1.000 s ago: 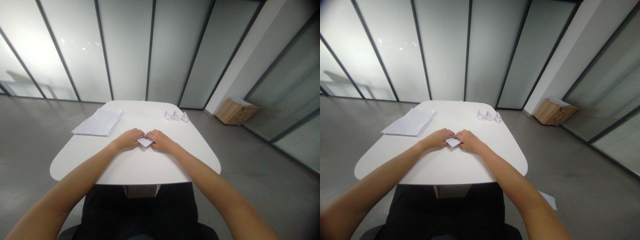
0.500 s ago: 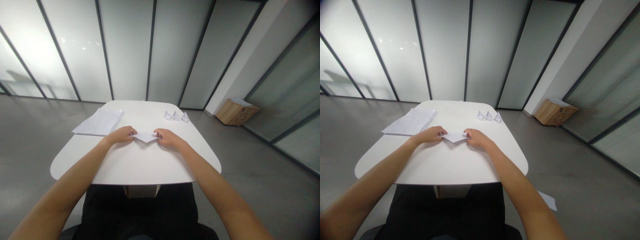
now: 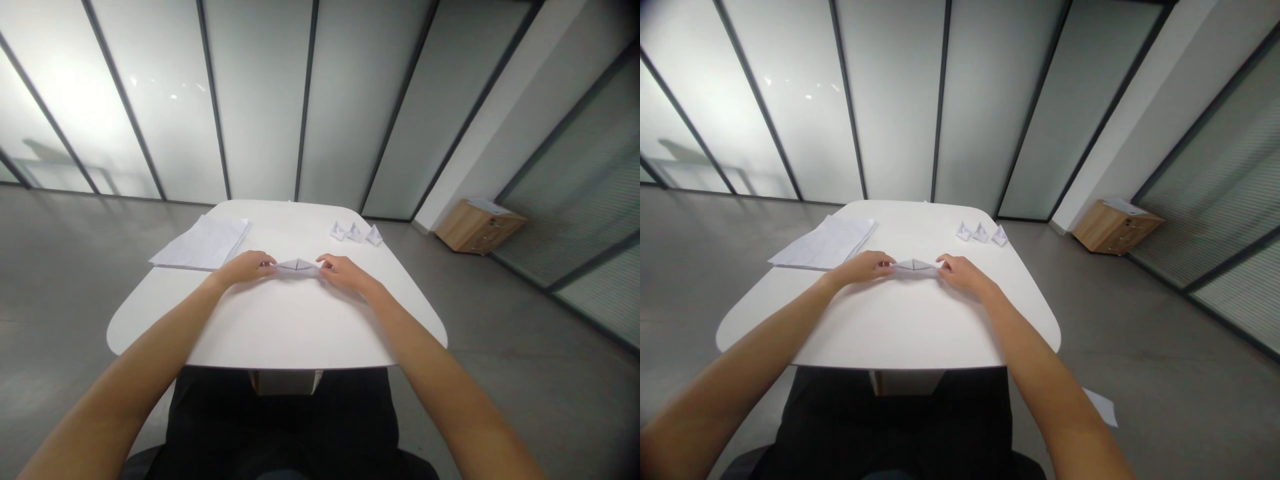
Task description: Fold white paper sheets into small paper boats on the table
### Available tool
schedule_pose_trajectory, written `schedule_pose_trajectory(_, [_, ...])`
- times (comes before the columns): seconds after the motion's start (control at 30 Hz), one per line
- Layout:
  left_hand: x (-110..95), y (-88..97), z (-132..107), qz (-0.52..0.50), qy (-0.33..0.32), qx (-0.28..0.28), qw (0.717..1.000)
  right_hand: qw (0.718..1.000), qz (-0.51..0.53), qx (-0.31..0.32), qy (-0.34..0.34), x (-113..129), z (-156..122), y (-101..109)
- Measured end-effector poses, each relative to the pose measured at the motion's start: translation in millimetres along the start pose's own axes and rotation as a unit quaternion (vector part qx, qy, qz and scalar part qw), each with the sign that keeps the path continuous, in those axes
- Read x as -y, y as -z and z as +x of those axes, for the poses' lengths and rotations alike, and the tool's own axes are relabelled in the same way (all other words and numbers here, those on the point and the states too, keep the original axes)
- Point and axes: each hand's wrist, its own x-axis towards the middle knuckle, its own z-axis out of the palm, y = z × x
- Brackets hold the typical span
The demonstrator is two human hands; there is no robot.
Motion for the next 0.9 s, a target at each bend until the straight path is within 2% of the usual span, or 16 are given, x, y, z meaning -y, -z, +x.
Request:
schedule_pose_trajectory(0.17, [-1.9,-2.6,0.8,-0.007,0.04,-0.033,0.999,0.998,-0.039,-0.029,-0.027,-7.3,5.6,-9.7])
schedule_pose_trajectory(0.3, [2.4,-6.3,1.9,-0.002,0.047,-0.043,0.998,0.996,-0.082,-0.036,0.003,-11.3,9.1,-15.8])
schedule_pose_trajectory(0.5, [13.3,-11.5,3.5,0.001,0.033,-0.046,0.998,0.994,-0.11,-0.027,0.003,-20.8,8.4,-15.1])
schedule_pose_trajectory(0.7, [17.2,-6.5,1.2,0.027,0.022,-0.062,0.997,0.995,-0.092,-0.04,0.006,-31.0,5.8,-10.5])
schedule_pose_trajectory(0.9, [4.7,-4.8,2.6,0.056,-0.031,-0.07,0.996,0.988,-0.149,-0.044,0.019,-16.5,9.5,-11.5])
